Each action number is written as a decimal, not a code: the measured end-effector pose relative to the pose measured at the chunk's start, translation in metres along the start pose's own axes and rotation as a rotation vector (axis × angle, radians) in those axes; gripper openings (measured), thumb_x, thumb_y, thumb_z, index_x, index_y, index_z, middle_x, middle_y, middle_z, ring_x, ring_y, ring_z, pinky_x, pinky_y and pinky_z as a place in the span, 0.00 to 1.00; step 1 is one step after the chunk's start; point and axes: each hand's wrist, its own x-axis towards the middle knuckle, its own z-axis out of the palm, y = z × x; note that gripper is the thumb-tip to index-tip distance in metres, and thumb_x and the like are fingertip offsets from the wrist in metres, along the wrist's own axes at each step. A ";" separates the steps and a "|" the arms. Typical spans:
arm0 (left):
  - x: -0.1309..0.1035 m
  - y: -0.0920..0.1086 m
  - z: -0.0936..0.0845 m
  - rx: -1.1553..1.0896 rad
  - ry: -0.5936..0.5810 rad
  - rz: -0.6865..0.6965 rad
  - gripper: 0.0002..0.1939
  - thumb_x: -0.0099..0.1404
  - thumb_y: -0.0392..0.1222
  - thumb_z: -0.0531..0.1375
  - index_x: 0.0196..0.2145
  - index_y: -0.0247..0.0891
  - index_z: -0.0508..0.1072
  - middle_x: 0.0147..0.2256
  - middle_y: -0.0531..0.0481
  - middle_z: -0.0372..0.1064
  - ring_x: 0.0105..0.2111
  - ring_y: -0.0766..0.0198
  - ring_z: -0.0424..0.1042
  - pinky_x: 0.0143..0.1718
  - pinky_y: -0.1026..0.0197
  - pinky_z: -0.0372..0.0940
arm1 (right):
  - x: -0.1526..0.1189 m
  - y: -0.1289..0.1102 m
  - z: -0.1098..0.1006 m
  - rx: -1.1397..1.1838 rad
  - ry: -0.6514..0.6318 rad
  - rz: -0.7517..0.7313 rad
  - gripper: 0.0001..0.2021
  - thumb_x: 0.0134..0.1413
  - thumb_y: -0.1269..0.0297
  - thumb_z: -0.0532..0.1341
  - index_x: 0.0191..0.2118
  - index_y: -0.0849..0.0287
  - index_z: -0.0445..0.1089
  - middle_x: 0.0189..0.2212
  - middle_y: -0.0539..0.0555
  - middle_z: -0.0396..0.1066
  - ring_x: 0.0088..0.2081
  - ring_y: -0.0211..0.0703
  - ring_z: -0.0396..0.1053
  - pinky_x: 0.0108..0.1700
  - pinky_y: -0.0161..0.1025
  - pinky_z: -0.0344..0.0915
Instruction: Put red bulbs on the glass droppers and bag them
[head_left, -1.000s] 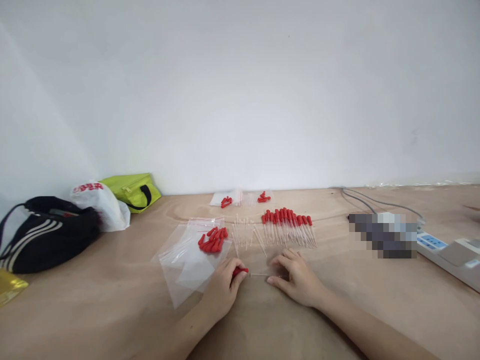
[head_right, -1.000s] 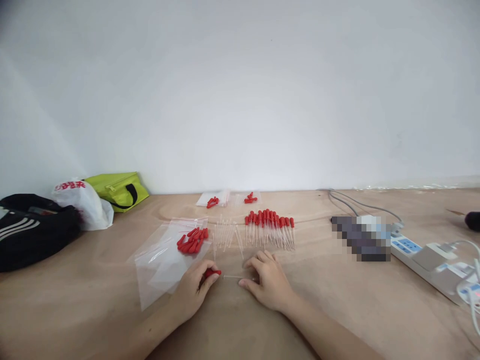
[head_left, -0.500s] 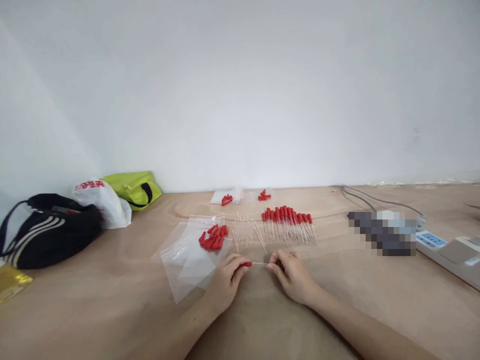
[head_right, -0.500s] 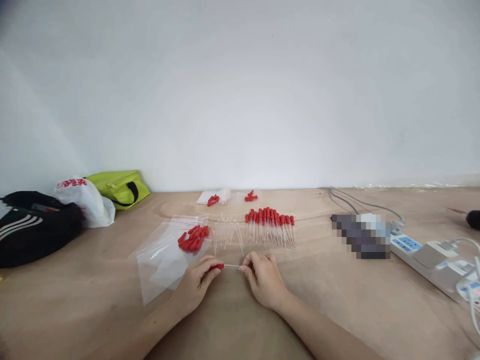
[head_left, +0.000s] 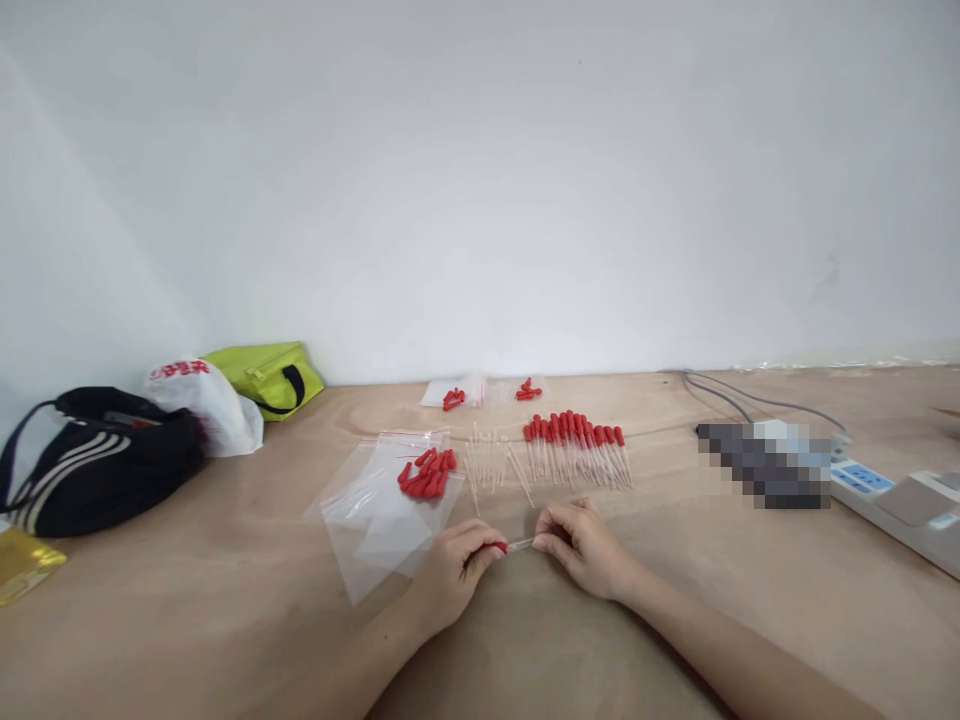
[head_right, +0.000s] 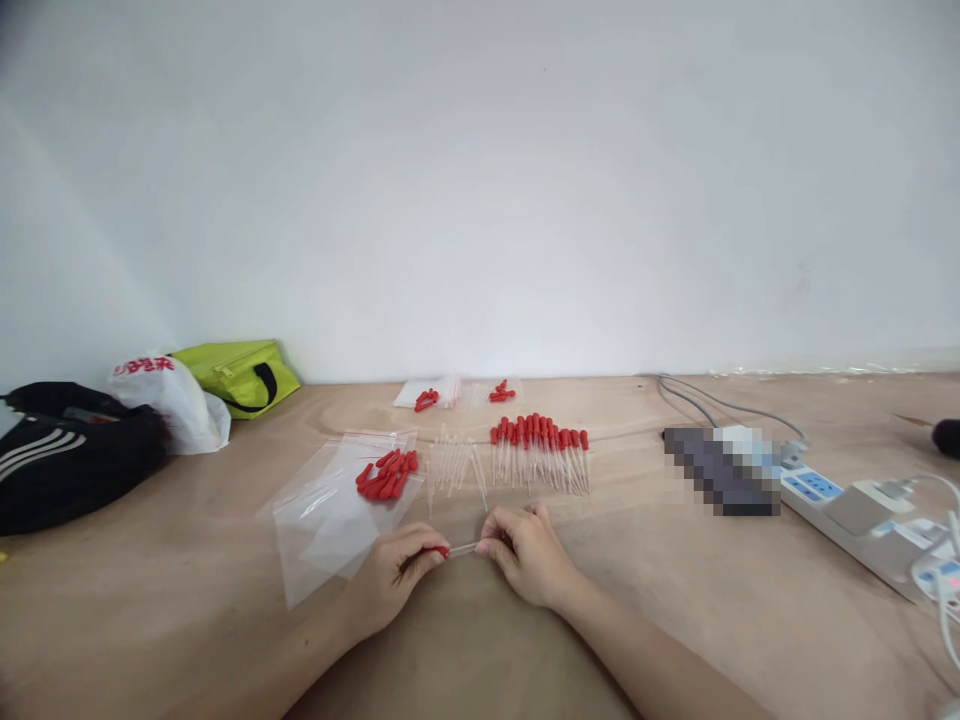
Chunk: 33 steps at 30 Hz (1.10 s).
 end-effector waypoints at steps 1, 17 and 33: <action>0.000 0.000 0.000 0.001 -0.004 0.007 0.11 0.63 0.38 0.50 0.29 0.37 0.71 0.26 0.50 0.68 0.28 0.65 0.68 0.30 0.66 0.61 | 0.000 0.000 0.000 -0.010 -0.001 0.002 0.08 0.54 0.64 0.53 0.27 0.58 0.63 0.24 0.47 0.68 0.29 0.37 0.64 0.39 0.37 0.52; -0.004 0.000 0.003 0.102 -0.014 0.088 0.09 0.62 0.38 0.51 0.29 0.36 0.70 0.25 0.51 0.67 0.26 0.66 0.66 0.27 0.66 0.61 | -0.010 -0.009 0.008 -0.132 0.067 -0.154 0.10 0.55 0.69 0.48 0.26 0.59 0.62 0.23 0.47 0.68 0.25 0.35 0.62 0.34 0.37 0.44; 0.000 -0.005 0.000 0.180 0.096 0.107 0.07 0.62 0.39 0.53 0.37 0.39 0.69 0.33 0.48 0.69 0.35 0.60 0.67 0.38 0.58 0.63 | -0.003 -0.009 -0.006 -0.352 0.048 -0.326 0.08 0.55 0.65 0.53 0.28 0.57 0.67 0.25 0.50 0.68 0.32 0.39 0.61 0.35 0.38 0.45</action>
